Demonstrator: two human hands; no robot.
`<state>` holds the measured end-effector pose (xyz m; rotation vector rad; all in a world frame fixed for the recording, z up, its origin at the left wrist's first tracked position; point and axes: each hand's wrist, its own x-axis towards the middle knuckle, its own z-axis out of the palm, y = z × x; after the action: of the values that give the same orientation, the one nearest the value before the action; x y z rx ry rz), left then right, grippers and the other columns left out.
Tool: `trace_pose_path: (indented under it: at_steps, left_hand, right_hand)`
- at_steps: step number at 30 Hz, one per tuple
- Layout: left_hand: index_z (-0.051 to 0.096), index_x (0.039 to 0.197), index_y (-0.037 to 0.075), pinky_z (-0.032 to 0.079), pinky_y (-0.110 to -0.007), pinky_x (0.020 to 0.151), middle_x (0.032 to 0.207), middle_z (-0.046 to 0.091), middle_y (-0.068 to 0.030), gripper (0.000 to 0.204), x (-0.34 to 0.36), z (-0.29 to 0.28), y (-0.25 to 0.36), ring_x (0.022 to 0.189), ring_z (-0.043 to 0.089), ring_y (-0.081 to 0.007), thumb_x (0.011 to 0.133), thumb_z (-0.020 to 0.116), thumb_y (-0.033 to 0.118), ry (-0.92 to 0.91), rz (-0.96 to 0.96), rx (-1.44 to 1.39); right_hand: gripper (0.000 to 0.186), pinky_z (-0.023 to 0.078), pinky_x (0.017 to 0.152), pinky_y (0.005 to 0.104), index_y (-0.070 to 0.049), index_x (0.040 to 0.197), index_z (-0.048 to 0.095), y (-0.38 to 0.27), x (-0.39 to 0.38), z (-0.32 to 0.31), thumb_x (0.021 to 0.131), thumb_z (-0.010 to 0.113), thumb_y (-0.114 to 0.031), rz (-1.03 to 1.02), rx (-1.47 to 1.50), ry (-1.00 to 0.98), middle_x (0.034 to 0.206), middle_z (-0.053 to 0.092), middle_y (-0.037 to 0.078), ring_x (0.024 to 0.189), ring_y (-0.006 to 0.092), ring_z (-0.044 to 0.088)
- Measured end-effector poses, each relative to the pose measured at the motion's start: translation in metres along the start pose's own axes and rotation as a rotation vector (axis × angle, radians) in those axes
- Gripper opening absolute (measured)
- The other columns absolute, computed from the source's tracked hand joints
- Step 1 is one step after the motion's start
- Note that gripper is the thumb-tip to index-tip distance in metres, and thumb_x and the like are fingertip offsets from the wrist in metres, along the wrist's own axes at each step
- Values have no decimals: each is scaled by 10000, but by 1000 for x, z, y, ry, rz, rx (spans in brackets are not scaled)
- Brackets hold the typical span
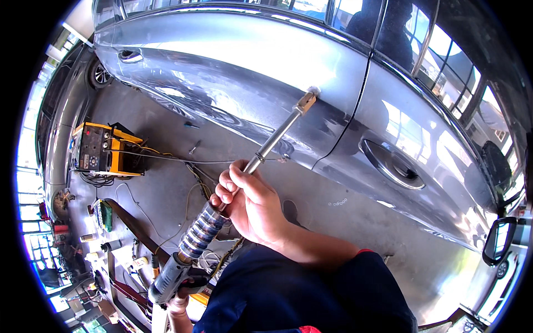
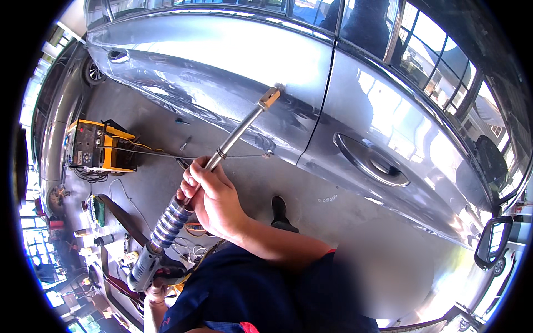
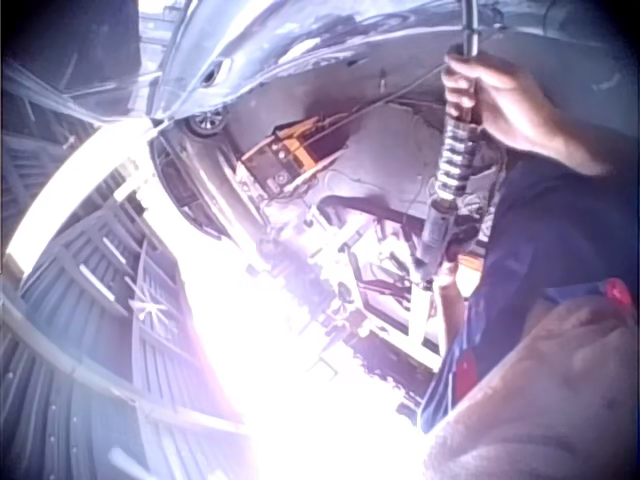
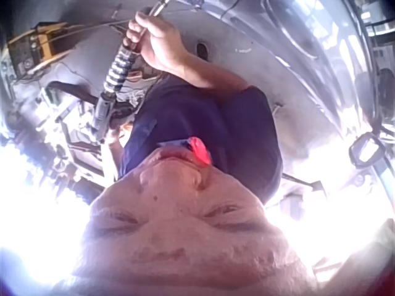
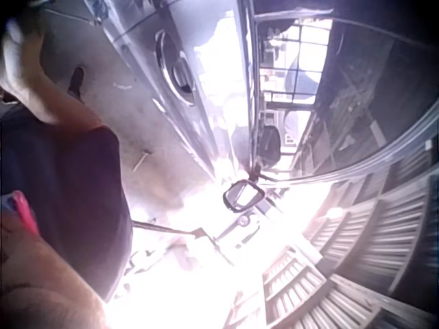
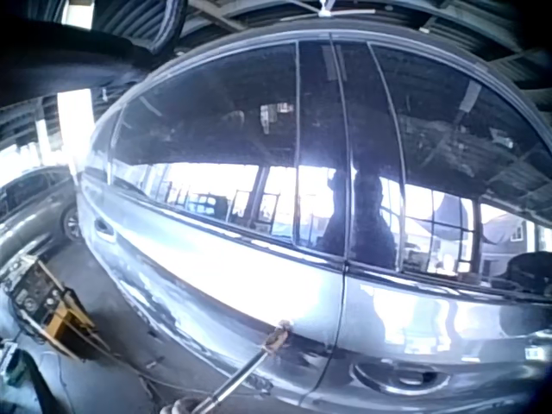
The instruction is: The person uses a power sander on a car door, then applies a spot welder and puller tool to several locations on the door to address dents, and finally prepares a handheld tool with small metal components from a yellow box.
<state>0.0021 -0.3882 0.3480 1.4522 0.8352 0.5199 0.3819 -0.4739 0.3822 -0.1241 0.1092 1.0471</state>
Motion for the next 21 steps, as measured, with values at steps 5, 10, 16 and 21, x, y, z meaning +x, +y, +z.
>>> trace_pose_path:
  at_steps: [5, 10, 16, 21]
  left_hand:
    - [523, 1339, -17, 560, -320, 857, 1051, 701, -111, 735, 3, 28, 9, 934, 694, -216, 802, 864, 352, -62, -30, -169]
    - [529, 1328, -5, 557, -350, 858, 1046, 697, -111, 699, 0, 20, 3, 914, 687, -227, 799, 869, 299, -89, -105, -305]
    - [495, 1348, -41, 556, -345, 848, 963, 702, -126, 790, 3, 28, 13, 869, 695, -238, 767, 888, 322, -93, -144, -316]
    - [482, 1358, -52, 562, -327, 850, 985, 710, -141, 806, 0, 21, 4, 888, 707, -236, 773, 885, 329, -80, -161, -315]
  right_hand:
    - [67, 429, 828, 371, -148, 1038, 537, -7, -2, 1, 1011, 584, -187, 2, -25, 8, 868, 459, -4, 791, 132, 460]
    - [151, 449, 853, 400, -136, 1099, 514, -8, -1, 4, 991, 616, -158, 5, -53, 33, 888, 475, 10, 815, 145, 481]
    - [280, 492, 887, 404, -102, 1242, 519, 20, 7, -15, 986, 628, -130, -252, -324, 4, 981, 574, 53, 963, 192, 617]
    - [150, 540, 764, 437, -99, 1038, 548, 27, 15, -14, 992, 639, -208, 58, -130, -132, 789, 588, 56, 772, 214, 650]
